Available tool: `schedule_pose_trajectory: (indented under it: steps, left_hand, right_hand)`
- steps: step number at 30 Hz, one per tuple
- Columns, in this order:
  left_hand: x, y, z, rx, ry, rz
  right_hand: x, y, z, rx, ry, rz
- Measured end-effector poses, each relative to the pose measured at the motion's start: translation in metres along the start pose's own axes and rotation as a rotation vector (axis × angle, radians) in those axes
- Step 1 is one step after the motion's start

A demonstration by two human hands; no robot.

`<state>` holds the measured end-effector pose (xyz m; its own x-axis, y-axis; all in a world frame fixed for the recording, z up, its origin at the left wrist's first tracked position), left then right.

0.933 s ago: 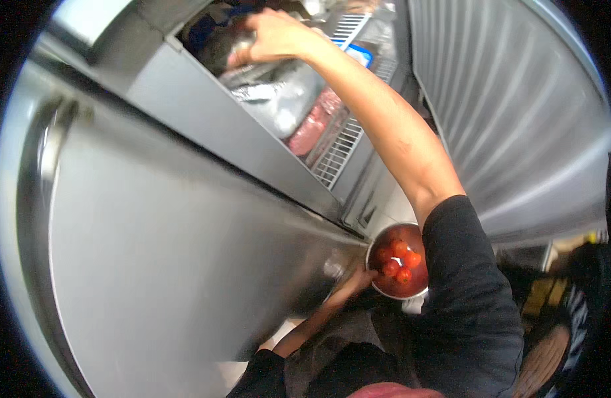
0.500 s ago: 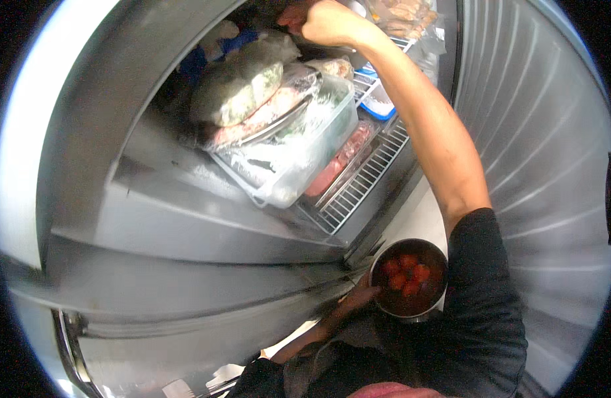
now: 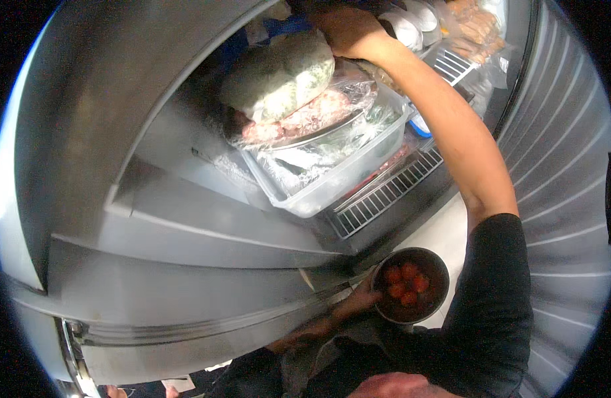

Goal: The person collects tomatoes into a bowl, carries them to a sink to rinse them, and then slices the tomatoes into pieces on a cutting board using a cleaver.

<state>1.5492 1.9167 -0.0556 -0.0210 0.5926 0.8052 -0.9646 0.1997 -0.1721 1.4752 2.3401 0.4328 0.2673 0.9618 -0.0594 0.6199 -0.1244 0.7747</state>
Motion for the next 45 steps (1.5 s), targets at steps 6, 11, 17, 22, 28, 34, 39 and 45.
schedule_pose_trajectory:
  steps: [6, 11, 17, 22, 28, 34, 39, 45]
  left_hand:
    - [0.009, -0.013, 0.004, -0.049, 0.029, -0.030]
    - [-0.004, -0.002, 0.041, 0.015, 0.053, -0.018]
    - [-0.019, -0.013, 0.012, -0.191, 0.071, -0.087]
    - [-0.095, 0.013, 0.006, -0.167, 0.161, -0.008]
    - [-0.145, 0.032, 0.009, -0.184, 0.175, -0.062]
    - [-0.205, 0.058, 0.070, -0.266, 0.196, -0.007]
    - [-0.244, 0.064, 0.117, -0.284, 0.285, -0.087]
    - [-0.277, 0.081, 0.143, -0.314, 0.320, -0.081]
  right_hand:
    - [0.045, -0.009, -0.005, -0.198, 0.220, 0.262]
    - [-0.120, 0.151, 0.112, 0.435, -0.318, -0.154]
    - [-0.296, 0.194, 0.229, 0.930, -0.126, -0.112]
    - [-0.347, 0.143, 0.172, 1.003, -0.119, -0.273]
    - [-0.467, 0.236, 0.368, 1.388, -0.701, 0.827]
    - [-0.418, 0.283, 0.515, 1.414, -1.136, 0.719]
    - [-0.430, 0.272, 0.521, 1.473, -1.077, 0.678]
    - [-0.472, 0.236, 0.447, 1.325, -0.945, 0.954]
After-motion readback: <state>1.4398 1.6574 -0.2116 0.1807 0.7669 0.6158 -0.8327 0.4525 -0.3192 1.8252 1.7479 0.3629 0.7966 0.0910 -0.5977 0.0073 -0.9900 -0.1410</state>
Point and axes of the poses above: each hand's wrist, its own z-axis away from the middle knuckle, its own y-axis out of the back of the hand, x = y × z, the point moved 7 cm from there along -z, towards the middle knuckle, and after that the axes turned 9 degrees about -x, right-handed, at the moved point
